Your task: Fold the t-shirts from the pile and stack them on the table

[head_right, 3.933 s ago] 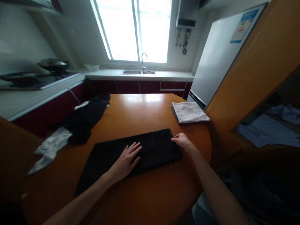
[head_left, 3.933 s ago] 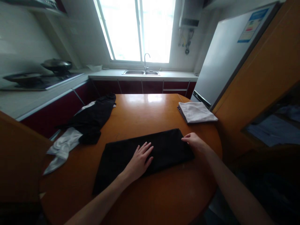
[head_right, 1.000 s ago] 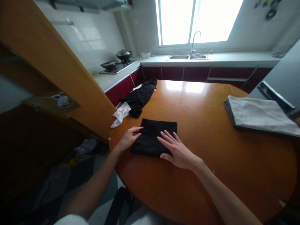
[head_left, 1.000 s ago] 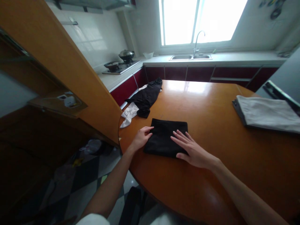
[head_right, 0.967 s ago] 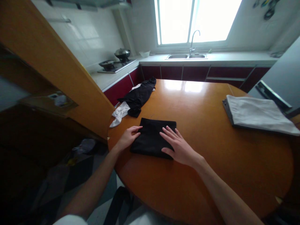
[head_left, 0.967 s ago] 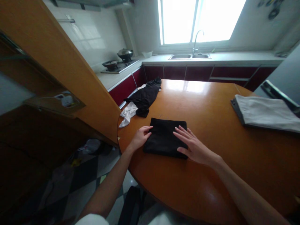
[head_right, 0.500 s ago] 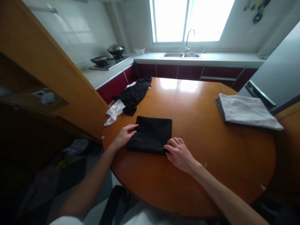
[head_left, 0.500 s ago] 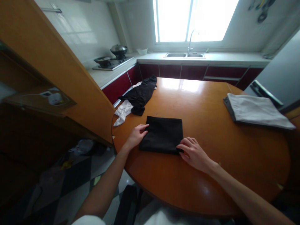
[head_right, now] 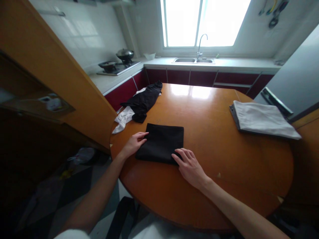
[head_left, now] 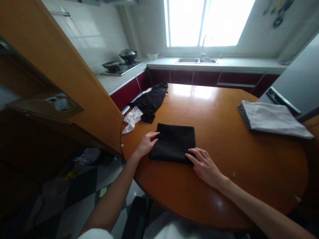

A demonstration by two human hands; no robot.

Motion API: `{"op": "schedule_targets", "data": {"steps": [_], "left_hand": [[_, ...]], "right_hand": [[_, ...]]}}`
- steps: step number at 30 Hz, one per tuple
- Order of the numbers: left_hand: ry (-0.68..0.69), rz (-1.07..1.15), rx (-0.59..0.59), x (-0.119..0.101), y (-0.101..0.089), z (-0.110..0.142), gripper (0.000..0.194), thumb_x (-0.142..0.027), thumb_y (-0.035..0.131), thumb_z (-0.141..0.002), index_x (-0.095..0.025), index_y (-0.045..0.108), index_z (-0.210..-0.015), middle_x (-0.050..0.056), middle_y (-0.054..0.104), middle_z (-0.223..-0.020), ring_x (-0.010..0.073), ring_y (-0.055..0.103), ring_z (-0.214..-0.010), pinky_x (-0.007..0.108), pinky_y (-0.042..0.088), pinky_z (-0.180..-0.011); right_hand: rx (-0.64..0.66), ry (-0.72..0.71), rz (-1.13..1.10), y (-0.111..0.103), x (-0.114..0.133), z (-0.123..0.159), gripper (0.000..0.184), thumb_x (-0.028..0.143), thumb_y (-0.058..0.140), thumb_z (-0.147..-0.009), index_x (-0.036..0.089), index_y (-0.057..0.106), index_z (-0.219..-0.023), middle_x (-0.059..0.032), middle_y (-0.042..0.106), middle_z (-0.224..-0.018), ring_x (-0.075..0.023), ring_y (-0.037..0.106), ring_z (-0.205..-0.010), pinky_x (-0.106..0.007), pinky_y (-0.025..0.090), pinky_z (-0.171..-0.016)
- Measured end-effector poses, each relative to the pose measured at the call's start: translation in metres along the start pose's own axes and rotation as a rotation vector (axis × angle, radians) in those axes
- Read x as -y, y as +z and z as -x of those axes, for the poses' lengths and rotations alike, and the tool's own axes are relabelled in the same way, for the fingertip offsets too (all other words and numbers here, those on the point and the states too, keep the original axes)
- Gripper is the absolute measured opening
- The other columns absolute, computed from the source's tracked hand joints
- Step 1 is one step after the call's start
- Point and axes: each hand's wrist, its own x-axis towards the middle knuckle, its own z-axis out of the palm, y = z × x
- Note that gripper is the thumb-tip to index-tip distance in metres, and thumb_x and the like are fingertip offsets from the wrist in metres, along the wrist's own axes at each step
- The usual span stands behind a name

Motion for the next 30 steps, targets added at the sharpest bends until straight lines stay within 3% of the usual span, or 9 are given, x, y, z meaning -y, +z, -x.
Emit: {"op": "schedule_targets", "data": {"steps": [5,10,15,19,21,24,27,30], "left_hand": [[-0.014,0.018,0.009,-0.006,-0.004,0.000,0.042,-0.027,0.066,-0.083,-0.017,0.072,-0.124,0.010,0.070,-0.113,0.0215,0.067,-0.095,0.037,0.056,-0.088],[0.009,0.031,0.010,-0.023,-0.014,-0.002,0.043,-0.026,0.066,-0.084,-0.018,0.070,-0.126,0.010,0.070,-0.125,0.0231,0.067,-0.107,0.038,0.055,-0.097],[-0.008,-0.040,0.044,-0.017,-0.010,0.000,0.043,-0.022,0.065,-0.084,-0.017,0.070,-0.126,0.011,0.070,-0.123,0.0246,0.067,-0.108,0.040,0.056,-0.097],[0.009,-0.104,-0.059,-0.014,-0.005,0.004,0.043,-0.018,0.061,-0.086,-0.020,0.068,-0.128,0.013,0.056,-0.140,0.0271,0.060,-0.122,0.037,0.060,-0.088],[0.035,-0.162,-0.147,-0.024,-0.005,0.002,0.041,-0.019,0.059,-0.089,-0.021,0.067,-0.129,0.013,0.049,-0.146,0.0284,0.053,-0.131,0.039,0.058,-0.094],[0.147,-0.233,-0.151,-0.046,-0.001,-0.008,0.037,-0.023,0.053,-0.096,-0.021,0.066,-0.130,0.010,0.054,-0.142,0.0259,0.050,-0.135,0.043,0.044,-0.114],[0.227,-0.322,-0.017,-0.059,0.013,-0.021,0.039,-0.027,0.047,-0.100,-0.020,0.063,-0.135,0.010,0.055,-0.146,0.0263,0.048,-0.139,0.046,0.033,-0.121],[0.160,-0.491,0.077,-0.054,0.030,-0.028,0.044,-0.035,0.052,-0.100,-0.021,0.058,-0.141,0.013,0.045,-0.156,0.0344,0.033,-0.149,0.059,0.022,-0.122]], "right_hand": [[0.100,-0.135,0.044,0.000,-0.007,0.002,0.069,-0.002,0.047,-0.079,0.015,0.052,-0.146,-0.0127,0.048,-0.154,-0.0280,0.039,-0.144,-0.048,0.039,-0.117],[0.150,-0.212,0.055,-0.003,-0.007,-0.002,0.071,-0.003,0.044,-0.083,0.017,0.045,-0.152,-0.0100,0.042,-0.159,-0.0247,0.032,-0.150,-0.048,0.033,-0.122],[0.178,-0.240,0.022,-0.006,-0.007,-0.008,0.074,-0.003,0.045,-0.083,0.020,0.043,-0.154,-0.0096,0.044,-0.158,-0.0243,0.033,-0.150,-0.052,0.029,-0.123],[0.208,-0.247,-0.041,-0.009,-0.006,-0.006,0.069,0.003,0.047,-0.086,0.020,0.044,-0.153,-0.0097,0.045,-0.157,-0.0250,0.035,-0.149,-0.054,0.029,-0.123],[0.199,-0.254,-0.102,-0.010,-0.007,-0.006,0.066,0.007,0.046,-0.089,0.021,0.043,-0.153,-0.0087,0.045,-0.158,-0.0244,0.036,-0.148,-0.056,0.027,-0.124],[0.055,-0.145,-0.206,-0.009,-0.016,-0.018,0.061,0.010,0.041,-0.094,0.025,0.043,-0.153,-0.0070,0.046,-0.157,-0.0228,0.036,-0.148,-0.055,0.029,-0.123],[-0.143,0.137,-0.249,-0.001,-0.031,-0.050,0.057,0.014,0.034,-0.097,0.023,0.048,-0.151,-0.0085,0.047,-0.156,-0.0232,0.035,-0.149,-0.053,0.034,-0.121],[-0.127,0.337,-0.189,0.013,-0.043,-0.087,0.055,0.019,0.033,-0.098,0.016,0.048,-0.150,-0.0115,0.043,-0.158,-0.0237,0.032,-0.150,-0.050,0.029,-0.123]]}}
